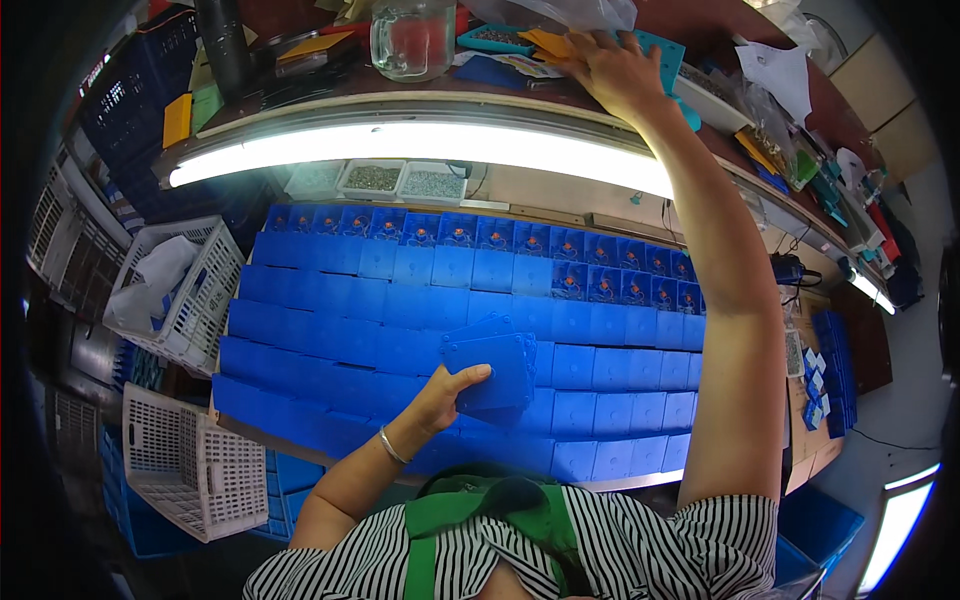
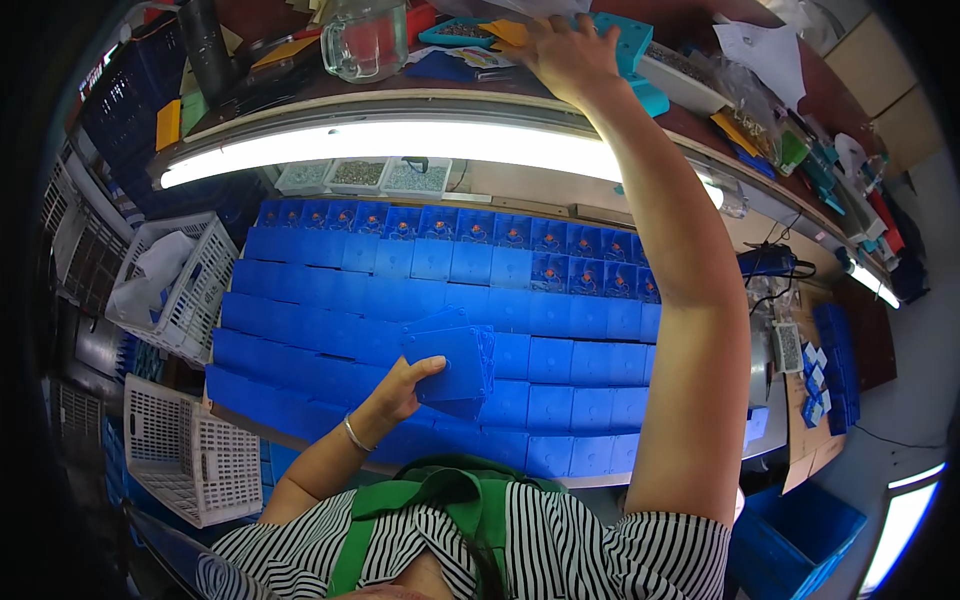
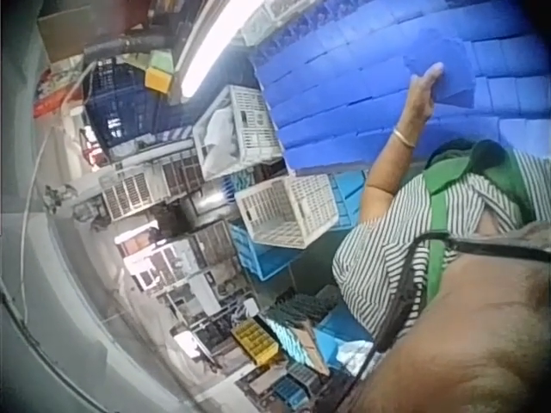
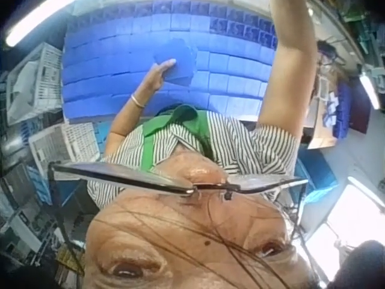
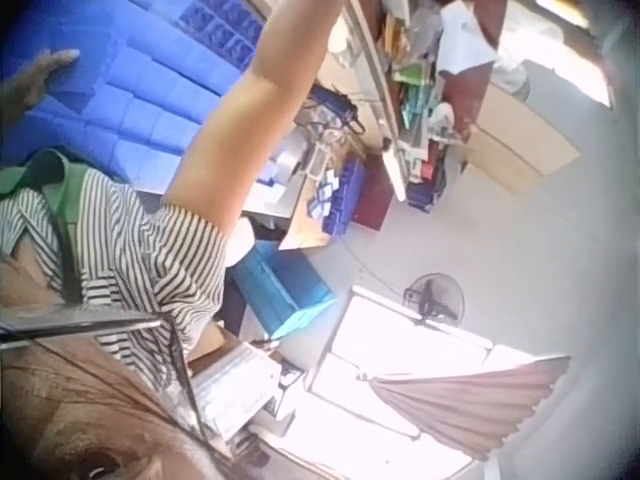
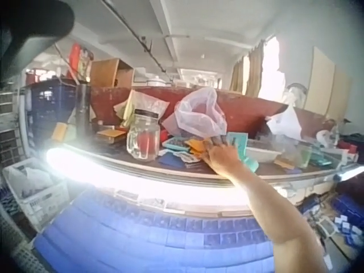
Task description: The person is placing blue plastic lids onto components arranged within blue storage trays on a workbench.
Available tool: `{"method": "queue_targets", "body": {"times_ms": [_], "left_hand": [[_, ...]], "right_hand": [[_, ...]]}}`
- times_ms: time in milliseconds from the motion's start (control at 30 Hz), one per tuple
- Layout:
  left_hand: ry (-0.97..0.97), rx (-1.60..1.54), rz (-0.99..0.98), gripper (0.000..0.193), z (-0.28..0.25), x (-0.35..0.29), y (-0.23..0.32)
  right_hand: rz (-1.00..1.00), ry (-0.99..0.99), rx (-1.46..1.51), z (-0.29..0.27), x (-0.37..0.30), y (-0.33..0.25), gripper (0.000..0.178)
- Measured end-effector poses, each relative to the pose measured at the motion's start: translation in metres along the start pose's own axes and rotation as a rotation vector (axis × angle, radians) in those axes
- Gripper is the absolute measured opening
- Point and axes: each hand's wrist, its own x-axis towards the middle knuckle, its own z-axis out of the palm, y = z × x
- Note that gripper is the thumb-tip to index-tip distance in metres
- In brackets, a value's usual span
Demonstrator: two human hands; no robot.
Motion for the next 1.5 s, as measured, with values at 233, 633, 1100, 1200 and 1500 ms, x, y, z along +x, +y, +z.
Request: {"method": "queue_targets", "body": {"times_ms": [233,633,1100,1200,1500], "left_hand": [[-0.007,0.009,0.011,0.055,0.006,-0.010,-0.007],[0.056,-0.150,-0.073,0.049,0.000,0.005,-0.043],[0.048,-0.122,0.014,0.047,0.134,0.071,-0.117],[0.034,-0.138,0.031,0.051,0.157,0.079,-0.136],[0.114,-0.091,0.056,0.053,0.193,0.076,-0.160]], "right_hand": [[-0.042,0.032,-0.200,-0.016,-0.011,-0.008,0.050],[-0.145,0.303,0.171,-0.094,-0.187,0.119,0.013],[-0.002,0.080,0.382,-0.025,-0.192,0.269,0.025],[0.023,-0.010,0.351,-0.023,-0.188,0.272,0.025],[-0.137,0.081,0.438,-0.030,-0.187,0.286,0.023]]}}
